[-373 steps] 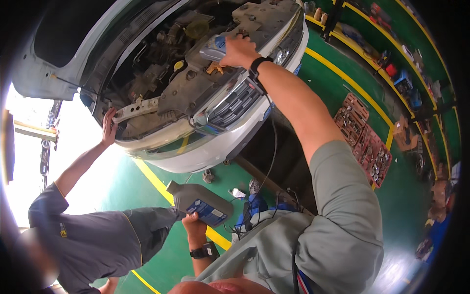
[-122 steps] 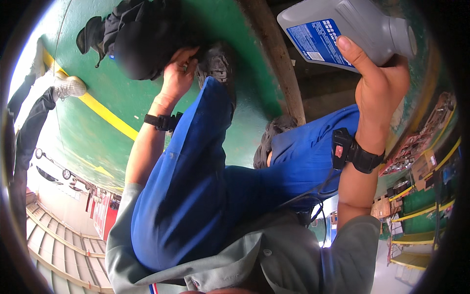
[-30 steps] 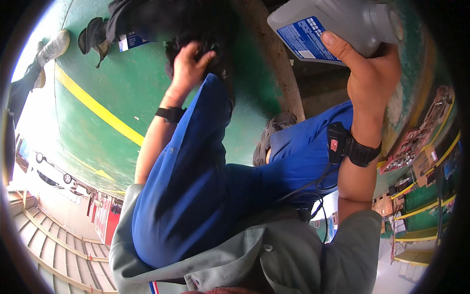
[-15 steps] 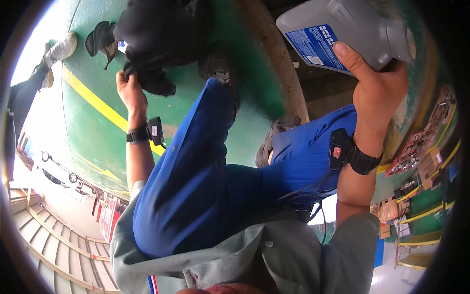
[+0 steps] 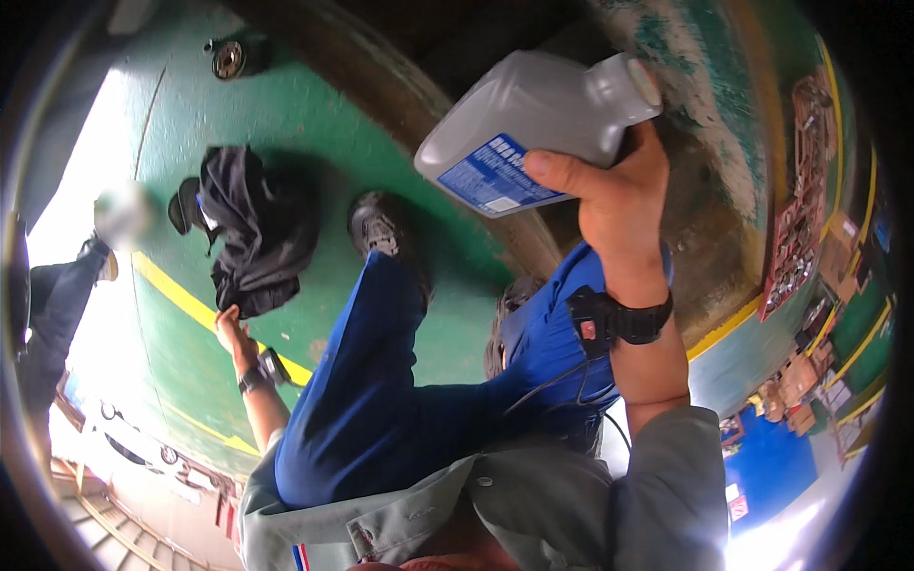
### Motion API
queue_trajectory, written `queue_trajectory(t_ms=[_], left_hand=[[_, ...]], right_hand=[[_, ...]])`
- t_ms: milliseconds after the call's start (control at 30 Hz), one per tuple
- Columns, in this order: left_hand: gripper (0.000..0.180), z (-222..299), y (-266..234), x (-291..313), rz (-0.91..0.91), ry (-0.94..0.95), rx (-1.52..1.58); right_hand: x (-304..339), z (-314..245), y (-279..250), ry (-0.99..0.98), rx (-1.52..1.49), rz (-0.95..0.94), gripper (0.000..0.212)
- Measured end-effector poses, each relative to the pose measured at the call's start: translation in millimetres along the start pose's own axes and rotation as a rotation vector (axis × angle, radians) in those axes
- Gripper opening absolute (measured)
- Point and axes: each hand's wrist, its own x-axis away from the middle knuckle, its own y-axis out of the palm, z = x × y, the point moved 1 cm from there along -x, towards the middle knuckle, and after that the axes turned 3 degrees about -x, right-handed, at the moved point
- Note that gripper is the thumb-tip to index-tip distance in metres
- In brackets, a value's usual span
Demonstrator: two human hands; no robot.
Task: The person pours engine oil from a bottle into a car's engine using a funnel. They repeat this process with multiple bottles, placing empty ones on the ground and retrieving new ones to continue filling the engine.
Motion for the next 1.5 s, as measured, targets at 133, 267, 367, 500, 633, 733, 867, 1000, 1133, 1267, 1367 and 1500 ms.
queue_trajectory(t_ms=[133,267,367,500,633,733,867,1000,1133,1267,1367,1500], left_hand=[[0.064,22,-33,80,0.087,0.364,-0.228],[0.065,185,43,144,-0.336,0.888,-0.162],[0.062,257,33,258,-0.537,1.231,-0.22],[0.065,329,-4,406,-0.914,1.637,-0.418],[0.057,363,-41,496,-1.144,2.067,-0.533],[0.05,386,-77,537,-1.172,2.365,-0.491],[0.045,422,-150,603,-1.192,2.518,-0.524],[0.034,456,-223,658,-1.177,2.687,-0.313],[0.035,496,-299,713,-1.062,2.745,-0.101],[0.031,523,-366,760,-0.942,2.787,-0.049],[0.03,530,-391,779,-0.827,2.681,-0.117],[0.032,526,-403,801,-0.562,2.386,-0.251]], right_hand=[[-7,7,20,0.024,0.024,-0.126,0.071],[16,-13,8,-0.117,0.35,0.109,0.074],[38,-35,32,-0.089,0.476,0.146,0.064],[80,-57,50,-0.235,0.575,0.043,0.065],[138,-148,69,-0.257,0.496,-0.082,0.051],[177,-226,76,-0.335,0.463,-0.219,0.051],[226,-329,74,-0.265,0.385,-0.343,0.056],[267,-414,74,-0.302,0.328,-0.411,0.066],[296,-488,80,-0.342,0.184,-0.409,0.07],[330,-542,80,-0.396,0.252,-0.344,0.07],[355,-563,87,-0.479,0.341,-0.126,0.067],[370,-584,101,-0.629,0.412,0.174,0.063]])
